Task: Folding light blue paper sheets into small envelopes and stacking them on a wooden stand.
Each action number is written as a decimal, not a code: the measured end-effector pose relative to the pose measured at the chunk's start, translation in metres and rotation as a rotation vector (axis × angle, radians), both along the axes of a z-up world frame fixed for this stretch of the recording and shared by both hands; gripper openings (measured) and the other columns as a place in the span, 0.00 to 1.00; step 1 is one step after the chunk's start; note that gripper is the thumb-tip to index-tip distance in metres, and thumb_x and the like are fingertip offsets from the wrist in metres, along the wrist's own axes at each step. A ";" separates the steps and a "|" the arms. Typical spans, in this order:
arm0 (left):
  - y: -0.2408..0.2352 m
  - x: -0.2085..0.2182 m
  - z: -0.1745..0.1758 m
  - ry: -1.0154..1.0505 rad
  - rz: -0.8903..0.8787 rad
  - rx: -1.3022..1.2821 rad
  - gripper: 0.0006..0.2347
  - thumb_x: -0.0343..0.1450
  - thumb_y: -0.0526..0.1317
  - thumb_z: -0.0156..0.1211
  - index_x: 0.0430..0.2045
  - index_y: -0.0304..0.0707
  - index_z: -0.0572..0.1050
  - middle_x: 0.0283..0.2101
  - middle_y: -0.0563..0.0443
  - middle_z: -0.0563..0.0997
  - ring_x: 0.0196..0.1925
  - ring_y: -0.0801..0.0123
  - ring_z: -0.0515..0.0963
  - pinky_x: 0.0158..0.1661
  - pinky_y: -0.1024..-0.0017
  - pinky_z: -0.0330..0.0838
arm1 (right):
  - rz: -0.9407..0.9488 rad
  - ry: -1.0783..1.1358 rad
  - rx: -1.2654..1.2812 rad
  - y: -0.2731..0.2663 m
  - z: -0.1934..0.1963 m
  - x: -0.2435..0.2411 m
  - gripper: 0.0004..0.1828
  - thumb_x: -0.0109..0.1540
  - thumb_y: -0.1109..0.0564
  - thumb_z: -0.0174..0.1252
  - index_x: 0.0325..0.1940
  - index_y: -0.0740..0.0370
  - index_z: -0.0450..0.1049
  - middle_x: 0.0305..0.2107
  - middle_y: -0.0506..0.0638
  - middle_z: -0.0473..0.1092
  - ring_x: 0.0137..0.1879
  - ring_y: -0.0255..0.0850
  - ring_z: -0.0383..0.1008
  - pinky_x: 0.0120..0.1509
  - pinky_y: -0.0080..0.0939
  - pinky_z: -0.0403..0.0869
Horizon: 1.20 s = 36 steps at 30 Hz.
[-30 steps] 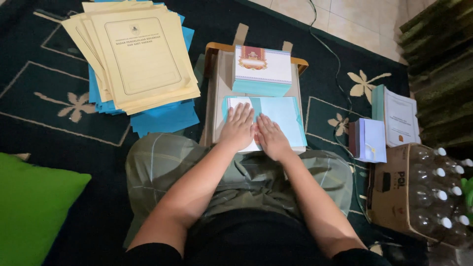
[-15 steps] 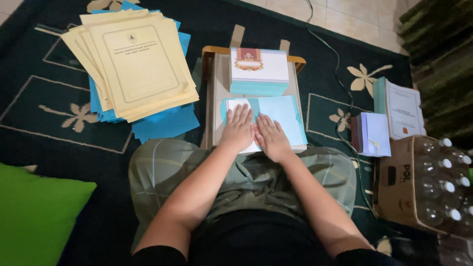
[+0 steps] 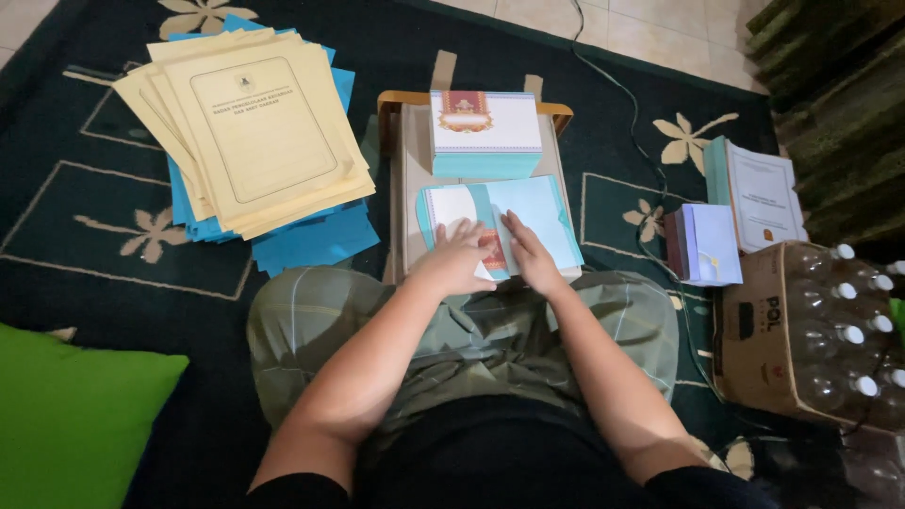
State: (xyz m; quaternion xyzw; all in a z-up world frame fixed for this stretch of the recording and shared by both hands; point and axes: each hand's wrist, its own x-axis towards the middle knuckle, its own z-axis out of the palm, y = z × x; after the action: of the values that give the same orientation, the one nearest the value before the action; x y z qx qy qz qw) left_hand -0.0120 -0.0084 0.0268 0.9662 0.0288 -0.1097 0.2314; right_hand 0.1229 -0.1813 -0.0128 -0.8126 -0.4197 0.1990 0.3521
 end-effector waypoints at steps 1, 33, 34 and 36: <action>-0.001 0.001 0.001 -0.005 -0.003 -0.002 0.35 0.67 0.61 0.65 0.70 0.53 0.65 0.78 0.41 0.50 0.80 0.44 0.44 0.70 0.30 0.33 | -0.003 -0.005 -0.002 -0.001 -0.003 0.003 0.31 0.74 0.55 0.35 0.82 0.60 0.45 0.74 0.57 0.54 0.81 0.54 0.48 0.83 0.56 0.43; 0.027 0.020 0.029 -1.105 0.798 -0.562 0.14 0.72 0.32 0.60 0.52 0.23 0.75 0.45 0.23 0.81 0.51 0.35 0.80 0.48 0.54 0.78 | -0.554 0.146 0.674 0.039 0.077 0.030 0.07 0.65 0.64 0.64 0.47 0.61 0.76 0.31 0.46 0.71 0.39 0.32 0.71 0.41 0.33 0.74; 0.037 0.035 0.034 -1.097 0.795 -0.557 0.14 0.72 0.32 0.60 0.52 0.23 0.75 0.45 0.23 0.81 0.51 0.35 0.80 0.48 0.54 0.78 | -0.561 0.154 0.675 0.048 0.083 0.047 0.07 0.65 0.64 0.64 0.47 0.61 0.76 0.31 0.46 0.71 0.39 0.32 0.71 0.41 0.33 0.74; 0.059 0.068 0.045 -1.015 0.738 -0.182 0.22 0.68 0.37 0.65 0.56 0.25 0.71 0.49 0.26 0.77 0.53 0.34 0.76 0.47 0.45 0.74 | -0.441 -0.109 0.606 0.069 0.098 0.086 0.12 0.66 0.62 0.64 0.52 0.68 0.76 0.36 0.63 0.75 0.46 0.46 0.77 0.47 0.48 0.77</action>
State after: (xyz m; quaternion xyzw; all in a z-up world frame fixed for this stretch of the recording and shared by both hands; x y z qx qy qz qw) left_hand 0.0563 0.0505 0.0713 0.8008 0.2372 0.4473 0.3201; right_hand 0.2090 -0.1121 0.0853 -0.7519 -0.2926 -0.0582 0.5879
